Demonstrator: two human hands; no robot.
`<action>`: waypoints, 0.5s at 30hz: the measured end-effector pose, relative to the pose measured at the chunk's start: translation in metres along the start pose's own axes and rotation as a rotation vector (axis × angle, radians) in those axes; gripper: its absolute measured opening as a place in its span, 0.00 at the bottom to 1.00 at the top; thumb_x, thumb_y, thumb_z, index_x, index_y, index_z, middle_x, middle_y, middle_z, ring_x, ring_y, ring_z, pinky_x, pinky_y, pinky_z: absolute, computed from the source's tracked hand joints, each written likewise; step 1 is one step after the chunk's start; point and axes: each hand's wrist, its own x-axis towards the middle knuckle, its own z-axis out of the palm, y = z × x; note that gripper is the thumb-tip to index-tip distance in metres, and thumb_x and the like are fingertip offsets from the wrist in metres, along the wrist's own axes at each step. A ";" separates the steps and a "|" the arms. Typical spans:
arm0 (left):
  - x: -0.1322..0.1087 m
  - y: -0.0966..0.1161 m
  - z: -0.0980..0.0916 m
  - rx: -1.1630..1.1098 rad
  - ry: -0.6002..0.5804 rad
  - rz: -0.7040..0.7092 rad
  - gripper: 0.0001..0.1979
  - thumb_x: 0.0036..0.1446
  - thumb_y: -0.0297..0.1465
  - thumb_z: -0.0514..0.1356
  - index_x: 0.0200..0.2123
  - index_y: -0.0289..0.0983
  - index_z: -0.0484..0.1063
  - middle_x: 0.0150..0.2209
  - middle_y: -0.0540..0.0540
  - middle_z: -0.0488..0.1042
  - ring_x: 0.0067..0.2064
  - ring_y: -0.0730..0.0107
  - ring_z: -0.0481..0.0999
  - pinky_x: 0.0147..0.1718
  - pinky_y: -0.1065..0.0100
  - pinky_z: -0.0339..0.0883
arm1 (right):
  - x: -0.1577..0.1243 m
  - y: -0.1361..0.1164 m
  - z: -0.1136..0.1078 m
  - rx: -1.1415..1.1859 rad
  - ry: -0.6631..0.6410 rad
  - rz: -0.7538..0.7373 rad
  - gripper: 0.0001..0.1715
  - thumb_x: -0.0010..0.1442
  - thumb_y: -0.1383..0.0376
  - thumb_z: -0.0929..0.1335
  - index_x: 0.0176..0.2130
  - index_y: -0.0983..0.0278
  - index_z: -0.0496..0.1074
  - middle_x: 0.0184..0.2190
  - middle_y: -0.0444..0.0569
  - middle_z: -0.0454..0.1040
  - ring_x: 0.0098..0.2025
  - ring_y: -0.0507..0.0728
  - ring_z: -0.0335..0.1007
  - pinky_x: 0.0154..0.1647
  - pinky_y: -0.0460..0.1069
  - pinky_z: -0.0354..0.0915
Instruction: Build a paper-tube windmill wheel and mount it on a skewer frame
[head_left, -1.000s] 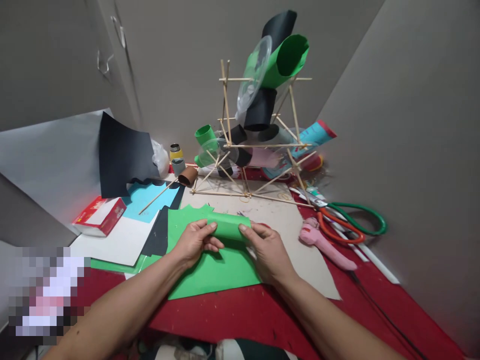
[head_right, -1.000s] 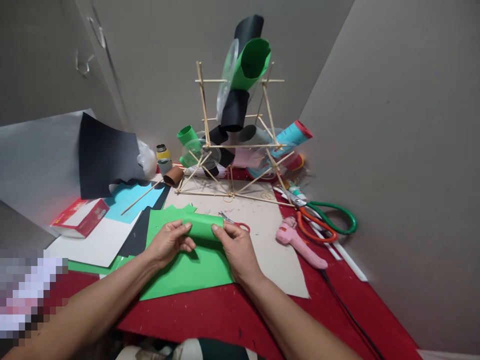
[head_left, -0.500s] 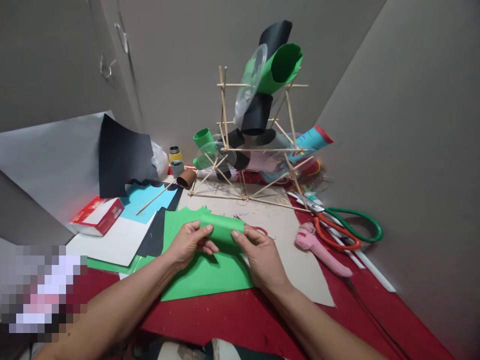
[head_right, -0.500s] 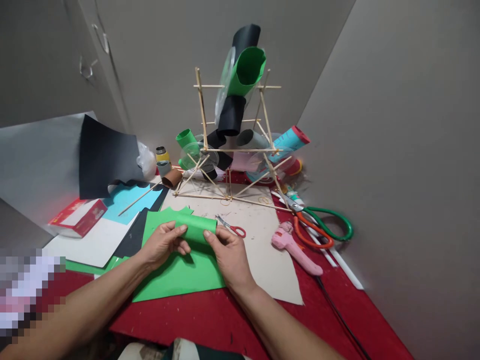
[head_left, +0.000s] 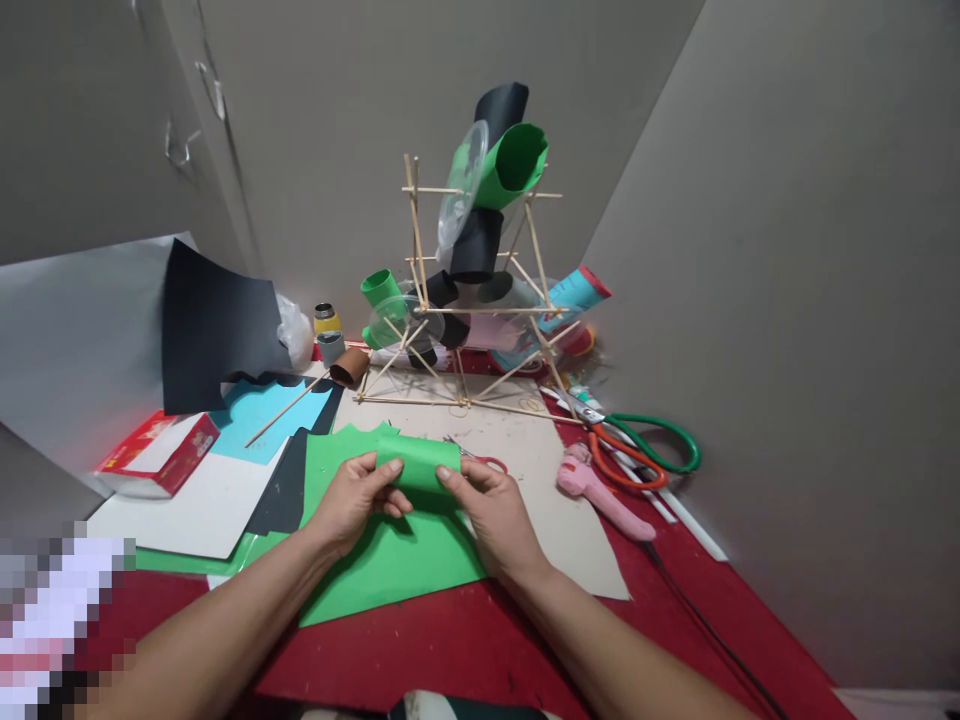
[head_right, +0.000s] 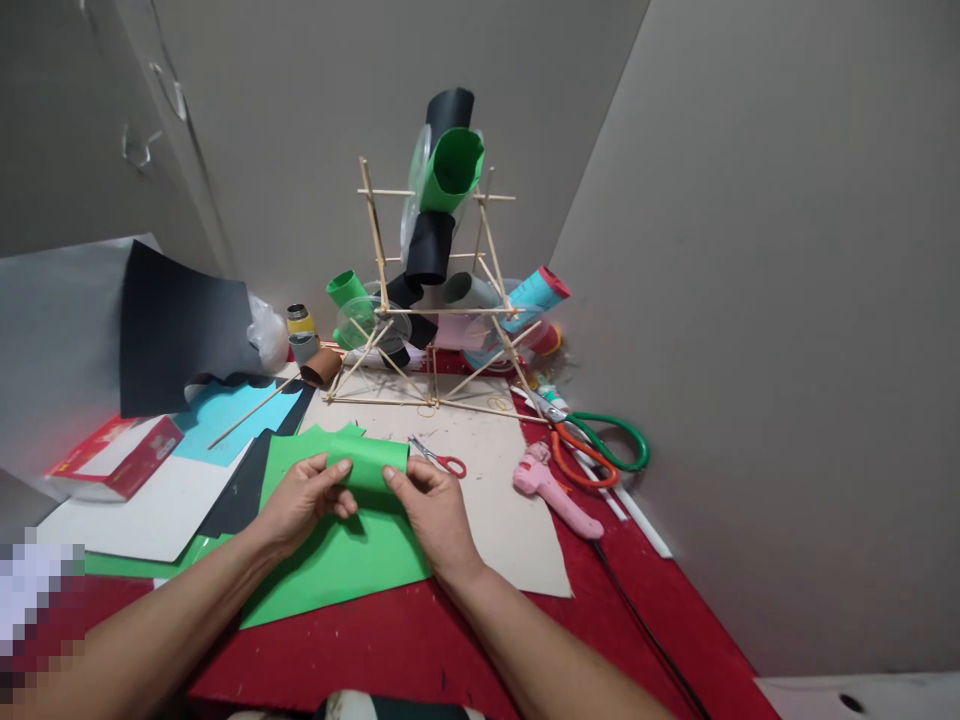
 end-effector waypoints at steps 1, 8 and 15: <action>0.000 0.000 0.000 0.003 0.001 0.001 0.19 0.48 0.41 0.71 0.30 0.33 0.69 0.20 0.54 0.71 0.21 0.75 0.76 0.19 0.77 0.67 | 0.000 0.001 0.000 0.003 -0.004 0.002 0.13 0.55 0.55 0.74 0.28 0.62 0.78 0.26 0.43 0.72 0.30 0.55 0.65 0.36 0.49 0.64; 0.002 -0.001 -0.001 0.029 -0.006 0.024 0.17 0.50 0.40 0.69 0.30 0.34 0.68 0.20 0.54 0.71 0.21 0.76 0.76 0.19 0.78 0.67 | 0.001 0.002 -0.001 0.014 -0.024 0.004 0.14 0.55 0.56 0.74 0.26 0.62 0.77 0.25 0.43 0.72 0.29 0.55 0.65 0.37 0.50 0.64; 0.000 -0.001 0.000 0.071 -0.005 0.032 0.17 0.52 0.40 0.68 0.31 0.34 0.68 0.19 0.52 0.73 0.20 0.75 0.75 0.20 0.77 0.67 | 0.002 0.000 0.001 0.006 -0.013 -0.002 0.14 0.54 0.55 0.74 0.26 0.63 0.77 0.26 0.44 0.73 0.32 0.57 0.68 0.38 0.51 0.64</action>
